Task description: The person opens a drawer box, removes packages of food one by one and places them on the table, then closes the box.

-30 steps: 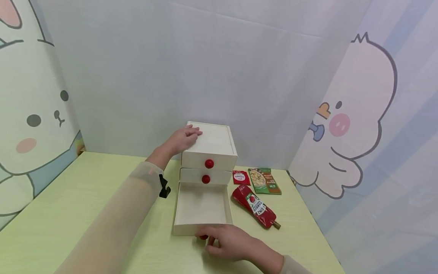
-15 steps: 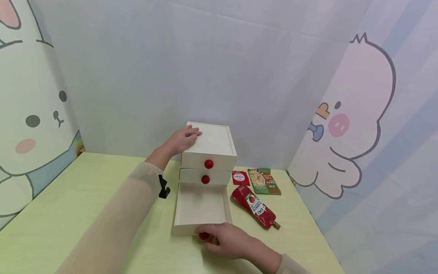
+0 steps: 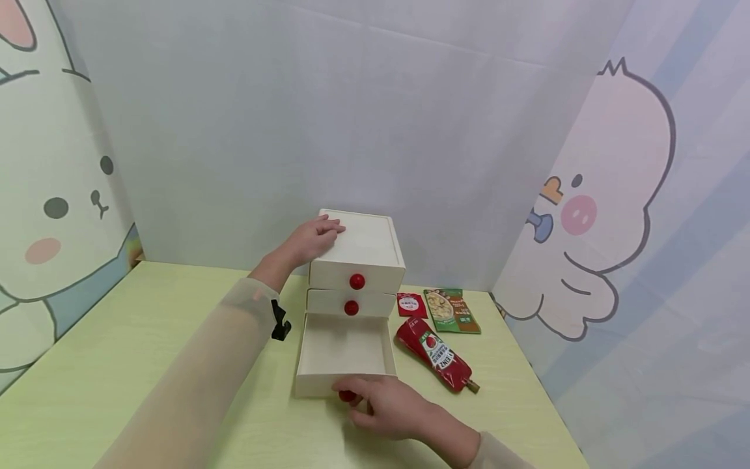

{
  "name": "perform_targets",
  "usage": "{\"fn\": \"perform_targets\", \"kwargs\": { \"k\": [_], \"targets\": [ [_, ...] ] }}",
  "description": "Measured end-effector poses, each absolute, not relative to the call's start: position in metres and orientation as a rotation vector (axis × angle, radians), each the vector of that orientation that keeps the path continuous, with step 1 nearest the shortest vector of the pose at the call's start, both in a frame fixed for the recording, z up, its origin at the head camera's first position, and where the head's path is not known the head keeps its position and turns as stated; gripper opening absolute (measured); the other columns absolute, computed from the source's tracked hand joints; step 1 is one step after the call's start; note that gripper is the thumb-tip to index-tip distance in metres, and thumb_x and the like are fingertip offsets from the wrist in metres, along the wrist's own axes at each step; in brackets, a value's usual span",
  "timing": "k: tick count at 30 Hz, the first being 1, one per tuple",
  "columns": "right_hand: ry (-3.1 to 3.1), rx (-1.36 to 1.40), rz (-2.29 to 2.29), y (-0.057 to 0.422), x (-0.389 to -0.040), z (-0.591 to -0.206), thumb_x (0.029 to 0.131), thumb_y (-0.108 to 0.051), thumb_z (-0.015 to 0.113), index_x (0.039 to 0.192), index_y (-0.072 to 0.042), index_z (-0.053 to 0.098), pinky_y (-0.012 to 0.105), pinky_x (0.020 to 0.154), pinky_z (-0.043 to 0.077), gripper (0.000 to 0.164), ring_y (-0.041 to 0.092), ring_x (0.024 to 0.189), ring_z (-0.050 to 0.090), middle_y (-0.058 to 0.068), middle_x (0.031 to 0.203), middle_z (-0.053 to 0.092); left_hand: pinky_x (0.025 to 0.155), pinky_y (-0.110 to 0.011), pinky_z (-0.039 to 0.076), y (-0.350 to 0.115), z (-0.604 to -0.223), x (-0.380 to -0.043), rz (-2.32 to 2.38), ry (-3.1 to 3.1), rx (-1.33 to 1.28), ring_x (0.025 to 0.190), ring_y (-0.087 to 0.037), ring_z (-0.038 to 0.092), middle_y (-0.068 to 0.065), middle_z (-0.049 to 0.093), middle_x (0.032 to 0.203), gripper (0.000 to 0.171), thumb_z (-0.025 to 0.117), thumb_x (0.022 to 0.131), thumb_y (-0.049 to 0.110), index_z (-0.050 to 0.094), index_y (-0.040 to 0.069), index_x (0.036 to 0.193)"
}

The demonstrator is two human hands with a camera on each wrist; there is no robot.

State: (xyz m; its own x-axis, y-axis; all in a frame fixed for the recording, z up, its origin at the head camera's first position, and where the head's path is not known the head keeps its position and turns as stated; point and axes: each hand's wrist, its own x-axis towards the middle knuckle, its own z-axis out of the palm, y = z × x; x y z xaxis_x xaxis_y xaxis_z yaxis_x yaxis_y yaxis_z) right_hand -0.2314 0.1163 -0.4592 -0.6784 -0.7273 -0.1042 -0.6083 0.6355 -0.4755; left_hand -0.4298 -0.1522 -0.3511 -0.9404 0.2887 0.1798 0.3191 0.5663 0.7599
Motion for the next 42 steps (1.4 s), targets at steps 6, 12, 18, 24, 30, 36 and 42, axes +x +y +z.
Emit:
{"fn": "perform_targets", "kwargs": {
  "k": [6, 12, 18, 24, 30, 36, 42],
  "targets": [
    [2.589, -1.06, -0.581, 0.113, -0.237, -0.456, 0.105, -0.023, 0.072, 0.149, -0.028, 0.065, 0.013, 0.08, 0.055, 0.044, -0.002, 0.096, 0.068, -0.013, 0.127, 0.074, 0.141, -0.057, 0.011, -0.153, -0.351, -0.428, -1.343, -2.753, -0.537, 0.174, -0.025, 0.011, -0.002, 0.04, 0.179, 0.053, 0.038, 0.116, 0.035, 0.06, 0.016, 0.16],
    [2.603, -1.036, -0.579, 0.11, -0.243, -0.455, 0.105, -0.023, 0.072, 0.149, -0.028, 0.065, 0.014, 0.082, 0.056, 0.045, -0.001, 0.1, 0.068, -0.013, 0.13, 0.074, 0.141, -0.057, 0.012, -0.152, -0.35, -0.428, -1.326, -2.748, -0.543, 0.174, -0.026, 0.012, -0.002, 0.041, 0.178, 0.053, 0.038, 0.115, 0.034, 0.06, 0.015, 0.159],
    [2.611, -1.022, -0.601, 0.109, -0.251, -0.457, 0.105, -0.023, 0.073, 0.15, -0.029, 0.064, 0.015, 0.084, 0.057, 0.046, -0.001, 0.104, 0.069, -0.012, 0.133, 0.074, 0.141, -0.056, 0.012, -0.152, -0.351, -0.43, -1.326, -2.747, -0.547, 0.174, -0.026, 0.012, -0.003, 0.042, 0.177, 0.052, 0.039, 0.115, 0.034, 0.061, 0.015, 0.159],
    [2.627, -1.029, -0.603, 0.109, -0.259, -0.463, 0.104, -0.022, 0.072, 0.151, -0.028, 0.063, 0.015, 0.084, 0.058, 0.048, -0.003, 0.108, 0.068, -0.011, 0.135, 0.073, 0.141, -0.056, 0.012, -0.152, -0.351, -0.431, -1.324, -2.748, -0.548, 0.174, -0.026, 0.012, -0.003, 0.042, 0.178, 0.053, 0.038, 0.115, 0.034, 0.061, 0.015, 0.159],
    [2.634, -1.026, -0.633, 0.107, -0.268, -0.466, 0.104, -0.021, 0.073, 0.151, -0.027, 0.063, 0.016, 0.085, 0.058, 0.049, -0.003, 0.111, 0.068, -0.009, 0.137, 0.073, 0.141, -0.057, 0.012, -0.152, -0.351, -0.43, -1.324, -2.753, -0.541, 0.174, -0.026, 0.011, -0.003, 0.04, 0.178, 0.053, 0.038, 0.116, 0.035, 0.06, 0.015, 0.159],
    [2.653, -1.001, -0.636, 0.105, -0.274, -0.467, 0.104, -0.021, 0.073, 0.153, -0.026, 0.062, 0.016, 0.084, 0.058, 0.05, -0.001, 0.11, 0.069, -0.006, 0.141, 0.072, 0.141, -0.057, 0.01, -0.153, -0.35, -0.428, -1.321, -2.758, -0.536, 0.174, -0.027, 0.01, -0.004, 0.039, 0.179, 0.053, 0.037, 0.116, 0.034, 0.059, 0.015, 0.16],
    [2.679, -1.004, -0.661, 0.103, -0.279, -0.469, 0.104, -0.02, 0.073, 0.154, -0.024, 0.061, 0.017, 0.084, 0.059, 0.052, 0.004, 0.114, 0.072, -0.002, 0.147, 0.07, 0.141, -0.057, 0.01, -0.152, -0.351, -0.429, -1.333, -2.754, -0.542, 0.174, -0.026, 0.01, -0.003, 0.039, 0.179, 0.053, 0.037, 0.116, 0.035, 0.059, 0.016, 0.16]
  ]
}}
